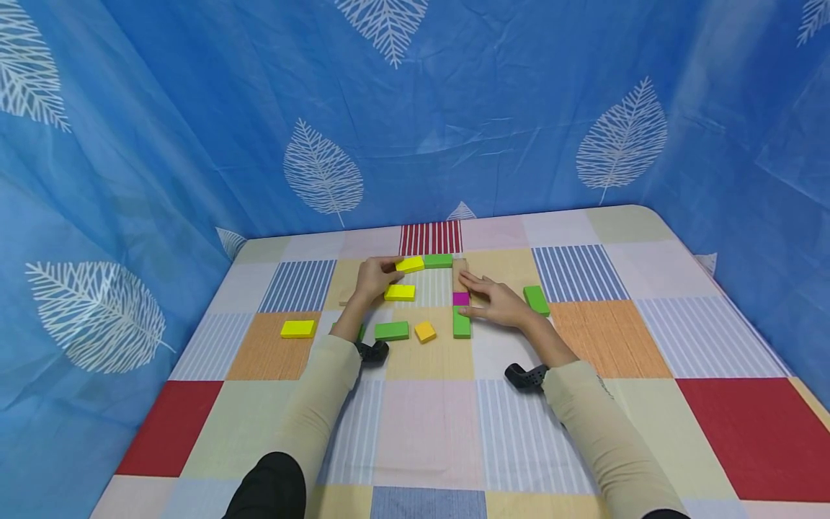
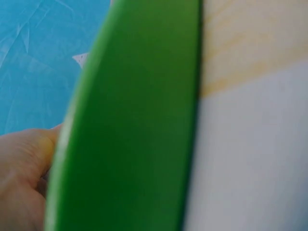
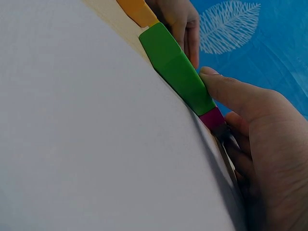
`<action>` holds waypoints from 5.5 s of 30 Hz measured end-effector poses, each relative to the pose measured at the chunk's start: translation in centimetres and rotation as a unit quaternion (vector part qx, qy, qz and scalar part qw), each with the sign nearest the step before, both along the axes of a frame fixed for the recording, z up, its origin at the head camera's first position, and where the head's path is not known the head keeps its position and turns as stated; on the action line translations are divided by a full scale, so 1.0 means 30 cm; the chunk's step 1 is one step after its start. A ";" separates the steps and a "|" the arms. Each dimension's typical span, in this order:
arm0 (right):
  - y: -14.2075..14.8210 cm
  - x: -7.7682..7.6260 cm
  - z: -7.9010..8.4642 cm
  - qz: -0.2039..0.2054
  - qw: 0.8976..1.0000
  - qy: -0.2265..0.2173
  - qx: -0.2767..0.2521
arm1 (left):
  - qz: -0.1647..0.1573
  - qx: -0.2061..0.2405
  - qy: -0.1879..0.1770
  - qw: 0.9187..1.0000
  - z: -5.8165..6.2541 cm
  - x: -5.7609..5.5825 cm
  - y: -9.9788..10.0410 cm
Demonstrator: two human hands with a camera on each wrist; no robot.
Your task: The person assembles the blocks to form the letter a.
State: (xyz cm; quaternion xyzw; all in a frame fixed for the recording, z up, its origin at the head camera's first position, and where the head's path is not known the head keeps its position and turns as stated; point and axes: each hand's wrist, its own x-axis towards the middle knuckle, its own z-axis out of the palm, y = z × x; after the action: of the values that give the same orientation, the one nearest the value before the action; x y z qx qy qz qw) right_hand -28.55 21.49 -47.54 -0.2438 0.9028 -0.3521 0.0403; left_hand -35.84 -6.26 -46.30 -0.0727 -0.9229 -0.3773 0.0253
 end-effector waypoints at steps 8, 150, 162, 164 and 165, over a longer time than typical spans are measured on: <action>0.004 -0.001 -0.001 0.006 1.000 0.010 0.003 | 0.003 -0.003 -0.008 1.000 0.001 0.000 0.000; -0.003 -0.008 0.001 -0.014 1.000 -0.023 0.011 | -0.093 0.119 -0.001 0.989 0.025 0.189 -0.269; -0.005 -0.008 0.001 -0.012 1.000 -0.019 0.011 | -0.047 0.104 0.015 0.993 0.006 0.250 -0.079; -0.005 -0.007 0.000 -0.012 1.000 -0.019 0.011 | -0.053 0.092 0.023 0.994 -0.002 0.251 -0.075; -0.006 -0.007 0.000 -0.012 1.000 -0.017 0.011 | -0.055 0.091 0.023 0.994 -0.005 0.252 -0.073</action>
State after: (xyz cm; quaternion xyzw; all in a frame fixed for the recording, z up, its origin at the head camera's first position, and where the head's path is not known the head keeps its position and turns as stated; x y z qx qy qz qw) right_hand -28.76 21.32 -47.55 -0.2267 0.9087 -0.3463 0.0548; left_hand -28.29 -8.46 -46.45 -0.1294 -0.8783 -0.4592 0.0320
